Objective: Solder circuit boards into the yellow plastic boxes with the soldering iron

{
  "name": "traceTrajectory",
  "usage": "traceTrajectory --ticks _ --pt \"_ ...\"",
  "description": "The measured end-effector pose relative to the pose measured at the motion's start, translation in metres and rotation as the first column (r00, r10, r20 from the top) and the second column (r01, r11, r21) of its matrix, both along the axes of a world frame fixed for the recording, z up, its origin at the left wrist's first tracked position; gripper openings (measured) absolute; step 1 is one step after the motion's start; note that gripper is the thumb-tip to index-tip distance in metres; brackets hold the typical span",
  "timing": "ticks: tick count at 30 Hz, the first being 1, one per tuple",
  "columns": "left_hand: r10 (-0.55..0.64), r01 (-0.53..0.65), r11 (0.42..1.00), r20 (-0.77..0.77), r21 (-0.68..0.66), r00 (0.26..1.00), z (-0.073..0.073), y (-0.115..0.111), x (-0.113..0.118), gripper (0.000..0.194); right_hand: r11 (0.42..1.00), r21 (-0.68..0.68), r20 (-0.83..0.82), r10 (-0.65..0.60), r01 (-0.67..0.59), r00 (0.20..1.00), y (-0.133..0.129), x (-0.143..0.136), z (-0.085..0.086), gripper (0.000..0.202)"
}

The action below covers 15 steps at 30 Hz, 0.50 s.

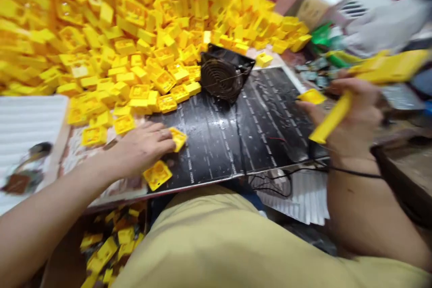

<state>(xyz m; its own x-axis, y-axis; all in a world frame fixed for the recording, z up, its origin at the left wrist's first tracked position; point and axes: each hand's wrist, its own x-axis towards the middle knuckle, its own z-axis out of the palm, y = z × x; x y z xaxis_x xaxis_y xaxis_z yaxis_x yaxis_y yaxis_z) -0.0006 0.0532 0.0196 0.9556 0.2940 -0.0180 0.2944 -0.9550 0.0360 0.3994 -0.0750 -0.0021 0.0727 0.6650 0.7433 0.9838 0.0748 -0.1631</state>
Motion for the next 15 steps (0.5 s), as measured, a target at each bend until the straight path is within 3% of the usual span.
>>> traceTrajectory --ticks 2,3,4,6,8,9,12,15 --pt "-0.092 0.094 0.994 0.028 -0.061 0.995 0.001 -0.005 0.005 0.027 0.987 0.02 -0.068 0.158 -0.157 0.985 0.004 -0.033 -0.001 0.061" --pt "-0.086 0.093 0.991 0.073 -0.099 0.994 0.0 -0.005 0.006 0.026 0.944 0.044 -0.17 0.329 -0.327 0.929 0.006 -0.054 -0.003 0.064" --pt "-0.036 0.048 0.99 0.095 -0.131 0.995 -0.002 -0.004 0.006 0.026 0.892 -0.004 -0.221 0.439 -0.451 0.871 0.007 -0.075 -0.006 0.071" --pt "0.124 -0.102 0.982 0.14 -0.156 0.982 -0.004 -0.001 0.0 0.027 0.766 -0.121 -0.303 0.577 -0.631 0.758 0.011 -0.114 -0.012 0.066" --pt "0.309 -0.285 0.946 0.166 -0.153 0.936 -0.001 -0.001 -0.012 0.03 0.647 -0.203 -0.331 0.661 -0.735 0.674 0.016 -0.143 -0.017 0.057" --pt "0.397 -0.372 0.914 0.176 -0.159 0.901 0.002 -0.001 -0.02 0.03 0.617 -0.224 -0.319 0.685 -0.754 0.655 0.02 -0.154 -0.019 0.054" --pt "0.621 -0.582 0.782 0.203 -0.225 0.757 0.017 -0.004 -0.048 0.029 0.637 -0.236 -0.235 0.695 -0.734 0.679 0.034 -0.18 -0.023 0.049" --pt "0.717 -0.663 0.69 0.149 -0.292 0.681 0.028 -0.005 -0.07 0.028 0.7 -0.242 -0.164 0.653 -0.672 0.74 0.049 -0.203 -0.025 0.045"
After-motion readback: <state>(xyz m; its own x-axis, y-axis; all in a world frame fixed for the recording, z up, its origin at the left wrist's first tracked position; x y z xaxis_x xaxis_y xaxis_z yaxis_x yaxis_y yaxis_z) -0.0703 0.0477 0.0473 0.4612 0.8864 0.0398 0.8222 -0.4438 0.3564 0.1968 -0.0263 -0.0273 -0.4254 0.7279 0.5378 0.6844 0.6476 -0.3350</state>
